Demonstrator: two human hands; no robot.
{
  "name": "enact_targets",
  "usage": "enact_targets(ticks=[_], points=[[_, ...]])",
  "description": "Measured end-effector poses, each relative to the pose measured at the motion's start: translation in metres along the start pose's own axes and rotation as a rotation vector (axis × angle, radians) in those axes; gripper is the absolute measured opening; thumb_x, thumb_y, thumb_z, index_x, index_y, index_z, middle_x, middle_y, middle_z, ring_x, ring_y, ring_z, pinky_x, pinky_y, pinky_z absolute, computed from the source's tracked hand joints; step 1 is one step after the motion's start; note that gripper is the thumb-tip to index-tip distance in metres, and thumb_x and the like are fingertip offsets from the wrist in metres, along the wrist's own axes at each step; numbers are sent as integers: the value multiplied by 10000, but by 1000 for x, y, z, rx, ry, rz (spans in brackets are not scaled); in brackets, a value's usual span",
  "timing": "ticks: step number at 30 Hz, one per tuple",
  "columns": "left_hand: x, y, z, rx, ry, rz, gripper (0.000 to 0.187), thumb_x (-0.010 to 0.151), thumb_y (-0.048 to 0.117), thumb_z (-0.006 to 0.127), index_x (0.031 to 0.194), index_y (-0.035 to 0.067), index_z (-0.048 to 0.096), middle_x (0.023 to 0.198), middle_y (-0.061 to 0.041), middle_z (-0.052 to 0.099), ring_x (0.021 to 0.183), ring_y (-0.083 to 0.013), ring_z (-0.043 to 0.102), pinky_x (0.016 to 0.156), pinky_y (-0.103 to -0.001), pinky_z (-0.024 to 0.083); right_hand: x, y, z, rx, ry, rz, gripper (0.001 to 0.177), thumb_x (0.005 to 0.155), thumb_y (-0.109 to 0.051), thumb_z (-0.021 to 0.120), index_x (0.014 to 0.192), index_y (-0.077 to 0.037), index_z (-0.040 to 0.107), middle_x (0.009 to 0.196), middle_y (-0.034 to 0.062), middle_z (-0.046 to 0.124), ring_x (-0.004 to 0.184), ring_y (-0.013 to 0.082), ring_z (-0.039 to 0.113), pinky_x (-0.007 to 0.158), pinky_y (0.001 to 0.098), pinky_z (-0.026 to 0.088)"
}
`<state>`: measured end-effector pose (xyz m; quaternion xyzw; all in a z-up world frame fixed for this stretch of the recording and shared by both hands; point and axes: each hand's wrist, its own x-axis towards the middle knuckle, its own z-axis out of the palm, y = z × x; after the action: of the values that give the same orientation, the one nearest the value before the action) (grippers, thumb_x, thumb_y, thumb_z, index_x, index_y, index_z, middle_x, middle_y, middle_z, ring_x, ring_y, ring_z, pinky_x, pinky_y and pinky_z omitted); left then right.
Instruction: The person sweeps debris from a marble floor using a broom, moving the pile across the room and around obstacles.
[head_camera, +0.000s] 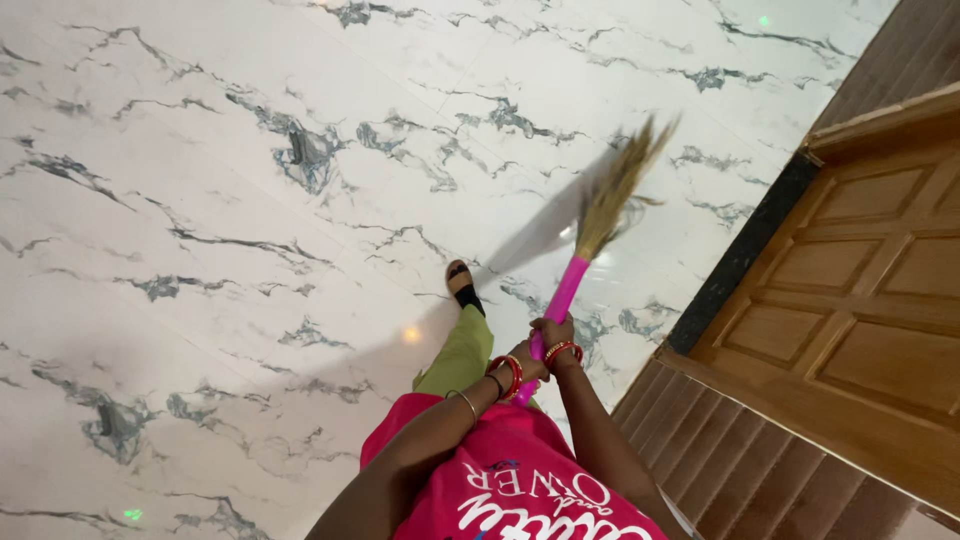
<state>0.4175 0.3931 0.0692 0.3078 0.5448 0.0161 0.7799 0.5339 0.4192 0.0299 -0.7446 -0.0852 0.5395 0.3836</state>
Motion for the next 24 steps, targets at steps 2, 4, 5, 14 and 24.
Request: enact_targets(ticks=[2,4,5,14,24], points=[[29,-3,2,-49,-73,-29,323,701,-34,770,995,-41,635,740,-143,675,578,-249,663,492,-401,561,3,-1,-12,-39,45,80,280,732,75,693,977,81,558,670,160,630,501,268,620,448,390,524],[47,-5,3,143,-126,-79,264,741,25,820,952,-67,692,754,-142,729,624,-229,697,548,-357,575,17,-14,-8,-78,63,151,187,730,70,699,884,98,597,654,170,635,496,276,618,448,404,516],[53,-10,0,125,-125,-90,264,741,25,820,952,-67,692,754,-142,729,624,-229,697,548,-357,575,15,-11,-6,-114,47,209,140,739,47,696,844,85,611,651,159,647,499,271,617,460,387,525],[54,27,-56,-197,177,-99,185,756,10,713,927,-43,666,716,-130,692,558,-244,676,484,-377,560,67,-29,95,-262,-258,261,419,761,91,709,1101,52,466,685,178,643,502,279,627,428,418,523],[36,104,-68,-57,113,-54,559,695,-82,739,1169,27,465,914,-211,700,622,-287,707,533,-406,594,65,-84,86,-87,-147,73,590,751,102,670,1269,-81,454,704,115,610,500,226,611,420,369,522]])
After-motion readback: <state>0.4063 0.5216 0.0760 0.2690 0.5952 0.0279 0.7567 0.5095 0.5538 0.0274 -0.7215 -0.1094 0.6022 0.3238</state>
